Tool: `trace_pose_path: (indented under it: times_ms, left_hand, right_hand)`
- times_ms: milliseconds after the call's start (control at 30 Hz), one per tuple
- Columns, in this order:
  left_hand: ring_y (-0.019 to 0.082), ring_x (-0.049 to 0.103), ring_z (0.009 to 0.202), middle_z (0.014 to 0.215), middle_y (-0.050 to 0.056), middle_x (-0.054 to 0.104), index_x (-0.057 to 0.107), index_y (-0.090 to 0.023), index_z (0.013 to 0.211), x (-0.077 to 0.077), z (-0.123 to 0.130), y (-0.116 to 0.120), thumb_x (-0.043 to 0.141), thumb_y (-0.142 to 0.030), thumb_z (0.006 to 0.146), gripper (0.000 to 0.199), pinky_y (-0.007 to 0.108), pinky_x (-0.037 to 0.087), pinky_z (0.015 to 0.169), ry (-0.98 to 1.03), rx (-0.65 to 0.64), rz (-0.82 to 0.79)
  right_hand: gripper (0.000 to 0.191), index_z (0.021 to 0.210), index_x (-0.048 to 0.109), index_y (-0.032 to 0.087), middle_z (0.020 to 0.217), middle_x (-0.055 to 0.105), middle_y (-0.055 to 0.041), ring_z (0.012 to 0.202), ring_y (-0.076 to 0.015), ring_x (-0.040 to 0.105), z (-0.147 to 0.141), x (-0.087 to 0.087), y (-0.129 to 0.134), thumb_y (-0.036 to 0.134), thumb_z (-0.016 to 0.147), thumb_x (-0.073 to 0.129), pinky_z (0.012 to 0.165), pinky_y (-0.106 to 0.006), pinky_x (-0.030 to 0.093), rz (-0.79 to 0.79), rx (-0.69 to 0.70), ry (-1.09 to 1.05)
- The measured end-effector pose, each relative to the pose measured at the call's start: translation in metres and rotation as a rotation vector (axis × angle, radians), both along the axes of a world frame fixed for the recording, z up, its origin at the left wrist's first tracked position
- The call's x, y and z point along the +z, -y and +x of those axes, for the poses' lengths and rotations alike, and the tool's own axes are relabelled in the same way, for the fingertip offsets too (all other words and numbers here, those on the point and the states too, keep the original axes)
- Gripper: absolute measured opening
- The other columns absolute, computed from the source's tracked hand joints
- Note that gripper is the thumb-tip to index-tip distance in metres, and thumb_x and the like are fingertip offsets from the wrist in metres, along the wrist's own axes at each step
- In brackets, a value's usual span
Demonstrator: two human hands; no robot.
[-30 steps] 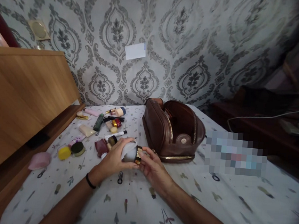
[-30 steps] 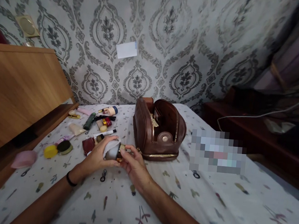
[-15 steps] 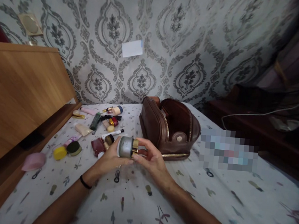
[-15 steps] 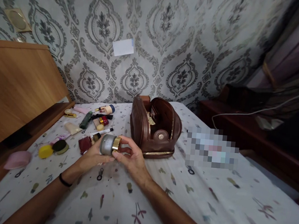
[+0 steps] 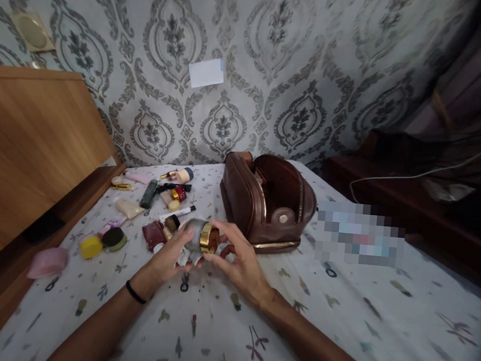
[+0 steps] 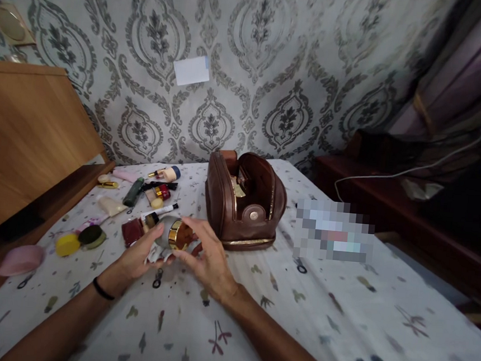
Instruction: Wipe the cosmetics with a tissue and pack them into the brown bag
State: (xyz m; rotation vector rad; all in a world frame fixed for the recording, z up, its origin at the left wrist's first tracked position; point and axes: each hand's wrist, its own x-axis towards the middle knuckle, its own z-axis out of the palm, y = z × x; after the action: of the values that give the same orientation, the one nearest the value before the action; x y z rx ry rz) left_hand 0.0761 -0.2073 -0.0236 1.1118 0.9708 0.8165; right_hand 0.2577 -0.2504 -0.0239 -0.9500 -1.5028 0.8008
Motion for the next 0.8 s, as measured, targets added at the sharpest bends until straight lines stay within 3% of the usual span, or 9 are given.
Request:
trace_pose_path:
  times_ms: [133, 333, 533, 800]
  left_hand:
    - [0.013, 0.059, 0.068, 0.105, 0.003, 0.064, 0.043, -0.033, 0.139, 0.009, 0.002, 0.004, 0.075, -0.066, 0.068, 0.084, 0.019, 0.042, 0.049, 0.001, -0.016, -0.060]
    - [0.011, 0.055, 0.070, 0.117, 0.003, 0.058, 0.045, -0.036, 0.139, 0.016, 0.002, 0.005, 0.067, -0.063, 0.078, 0.070, 0.018, 0.044, 0.050, -0.084, -0.103, 0.152]
    - [0.011, 0.055, 0.060, 0.109, 0.006, 0.062, 0.035, -0.035, 0.148, 0.017, -0.001, 0.003, 0.058, -0.065, 0.084, 0.074, 0.020, 0.040, 0.045, -0.151, -0.179, 0.276]
    - [0.006, 0.056, 0.056, 0.101, 0.001, 0.063, 0.034, -0.041, 0.148, 0.008, 0.003, 0.004, 0.068, -0.062, 0.079, 0.080, 0.016, 0.042, 0.048, -0.105, -0.086, 0.056]
  right_hand:
    - [0.072, 0.134, 0.056, 0.028, 0.121, 0.059, -0.0082, 0.092, -0.0204, 0.059, -0.001, -0.005, -0.003, 0.039, 0.068, 0.083, 0.067, -0.029, 0.054, -0.139, -0.031, -0.096]
    - [0.055, 0.120, 0.062, 0.025, 0.109, 0.066, -0.0069, 0.091, -0.0213, 0.061, -0.003, -0.009, -0.007, 0.036, 0.070, 0.081, 0.072, -0.032, 0.053, -0.209, -0.011, -0.111]
    - [0.055, 0.122, 0.064, 0.028, 0.112, 0.064, -0.0065, 0.089, -0.0202, 0.062, -0.004, -0.012, -0.007, 0.037, 0.070, 0.082, 0.079, -0.035, 0.055, -0.098, -0.023, -0.150]
    - [0.053, 0.128, 0.061, 0.028, 0.114, 0.063, -0.0093, 0.102, -0.0259, 0.062, 0.002, -0.008, -0.005, 0.033, 0.078, 0.077, 0.089, -0.041, 0.055, 0.093, -0.131, 0.064]
